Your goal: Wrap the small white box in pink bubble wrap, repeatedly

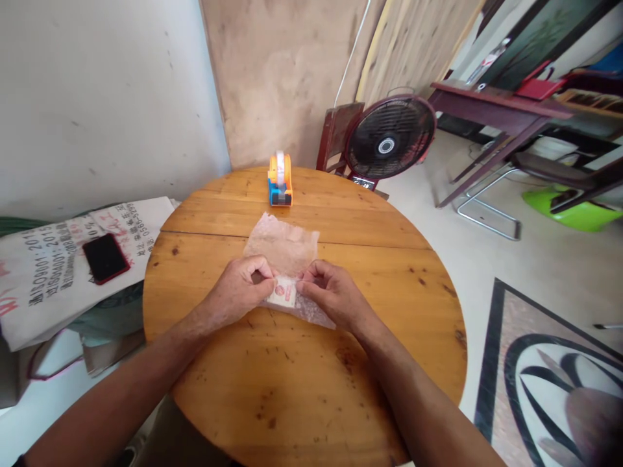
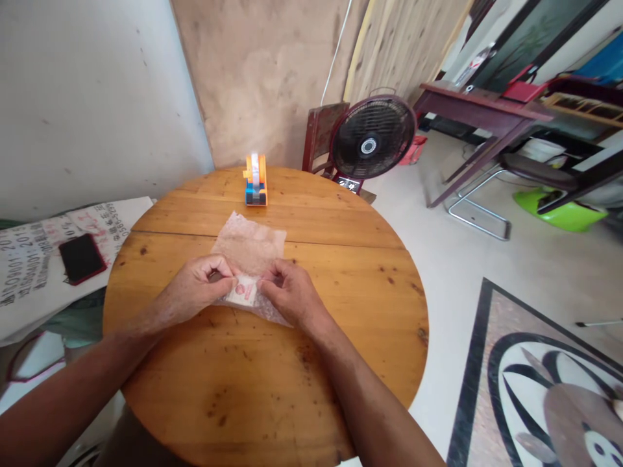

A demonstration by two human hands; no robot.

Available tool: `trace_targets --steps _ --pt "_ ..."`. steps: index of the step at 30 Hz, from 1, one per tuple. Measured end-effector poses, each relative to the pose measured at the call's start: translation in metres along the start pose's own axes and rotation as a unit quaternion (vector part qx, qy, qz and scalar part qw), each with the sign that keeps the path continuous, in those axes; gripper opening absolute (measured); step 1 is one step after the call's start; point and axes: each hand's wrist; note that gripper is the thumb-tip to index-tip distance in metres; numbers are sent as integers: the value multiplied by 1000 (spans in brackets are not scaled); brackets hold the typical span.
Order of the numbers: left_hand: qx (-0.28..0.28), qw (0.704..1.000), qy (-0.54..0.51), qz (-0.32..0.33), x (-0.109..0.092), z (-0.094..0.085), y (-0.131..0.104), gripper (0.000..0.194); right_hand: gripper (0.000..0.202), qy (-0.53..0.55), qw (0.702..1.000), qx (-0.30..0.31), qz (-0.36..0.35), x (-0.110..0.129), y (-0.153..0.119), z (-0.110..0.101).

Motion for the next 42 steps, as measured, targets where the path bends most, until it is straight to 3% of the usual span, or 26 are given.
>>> trace_targets --steps 11,18,26,36,42 --pt "31 999 -19 4 -3 -2 2 6 2 -9 997 22 -67 -7 3 0" --pt "40 999 -23 4 -3 -3 4 8 18 -137 944 -21 -300 -5 -2 3" --pt "48 998 -29 6 1 -2 6 11 23 -155 917 -27 -367 0 -4 -2" --pt "56 998 -17 -4 0 1 9 13 18 -260 869 35 -420 4 0 -1" --pt "51 997 59 -5 2 -23 5 27 19 -293 863 42 -410 8 -3 -1"
Point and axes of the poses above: each hand's wrist, its own y-axis towards the middle knuckle, its own z-axis out of the palm, x = y × z, and after that the axes turned 9 degrees about -x, right-handed
